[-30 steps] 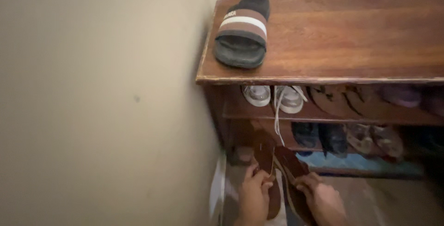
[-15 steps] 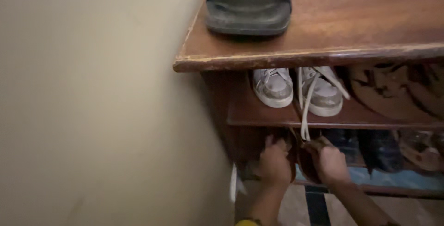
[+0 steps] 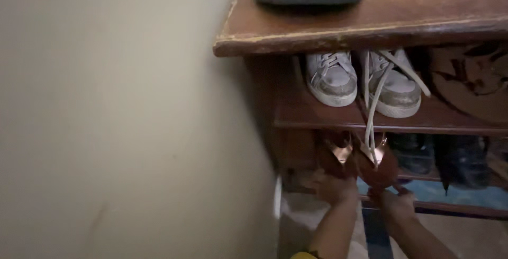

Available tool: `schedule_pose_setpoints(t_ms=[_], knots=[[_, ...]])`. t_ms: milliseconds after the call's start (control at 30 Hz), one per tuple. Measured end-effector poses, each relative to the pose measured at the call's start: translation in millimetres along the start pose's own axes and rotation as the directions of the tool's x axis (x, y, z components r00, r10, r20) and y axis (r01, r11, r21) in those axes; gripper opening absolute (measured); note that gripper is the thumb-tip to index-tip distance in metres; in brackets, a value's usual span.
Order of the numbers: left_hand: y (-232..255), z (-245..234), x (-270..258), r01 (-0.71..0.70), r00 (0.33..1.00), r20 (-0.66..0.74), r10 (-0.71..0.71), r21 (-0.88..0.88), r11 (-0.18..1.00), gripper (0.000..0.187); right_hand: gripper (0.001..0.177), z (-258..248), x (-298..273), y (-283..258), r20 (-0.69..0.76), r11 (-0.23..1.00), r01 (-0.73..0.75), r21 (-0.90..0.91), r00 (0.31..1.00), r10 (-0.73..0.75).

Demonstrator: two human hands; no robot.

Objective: The person organizes a collection of shoes on a two-tier wooden shoe rack. They pick up pairs of sneakers, sandals, and slides, then place them on the top or bottom shelf, arranging them neatly.

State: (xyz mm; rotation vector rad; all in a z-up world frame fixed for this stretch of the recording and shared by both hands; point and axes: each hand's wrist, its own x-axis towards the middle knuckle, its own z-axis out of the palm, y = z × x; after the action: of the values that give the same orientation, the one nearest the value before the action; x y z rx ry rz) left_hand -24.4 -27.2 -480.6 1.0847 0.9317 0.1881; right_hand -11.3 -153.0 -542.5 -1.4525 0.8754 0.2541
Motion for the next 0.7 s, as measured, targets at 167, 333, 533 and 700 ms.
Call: schedule_pose_setpoints(t_ms=[167,333,533,700], knots=[[-21.4,23.3,27.7,0.188,0.977,0.133,-0.165,-0.183,0.965,0.068,0.041,-1.2,18.9,3.5,0.148,0.941,-0.073,0.331,0.989,0.025],[-28.6,47.8,41.4,0.234,0.963,0.187,-0.195,-0.215,0.948,0.068,0.049,8.9,-5.8,-21.6,0.35,0.944,0.053,0.325,0.921,-0.172],[-15.4,21.1,59.7,0.229,0.967,0.151,-0.206,-0.149,0.962,0.068,0.066,17.8,-30.4,-42.5,0.374,0.926,0.168,0.339,0.879,-0.296],[9.8,-18.8,3.5,0.078,0.96,0.266,-0.092,0.062,0.995,0.042,0.075,-1.6,-33.5,-9.7,0.257,0.935,0.251,0.25,0.914,-0.314]])
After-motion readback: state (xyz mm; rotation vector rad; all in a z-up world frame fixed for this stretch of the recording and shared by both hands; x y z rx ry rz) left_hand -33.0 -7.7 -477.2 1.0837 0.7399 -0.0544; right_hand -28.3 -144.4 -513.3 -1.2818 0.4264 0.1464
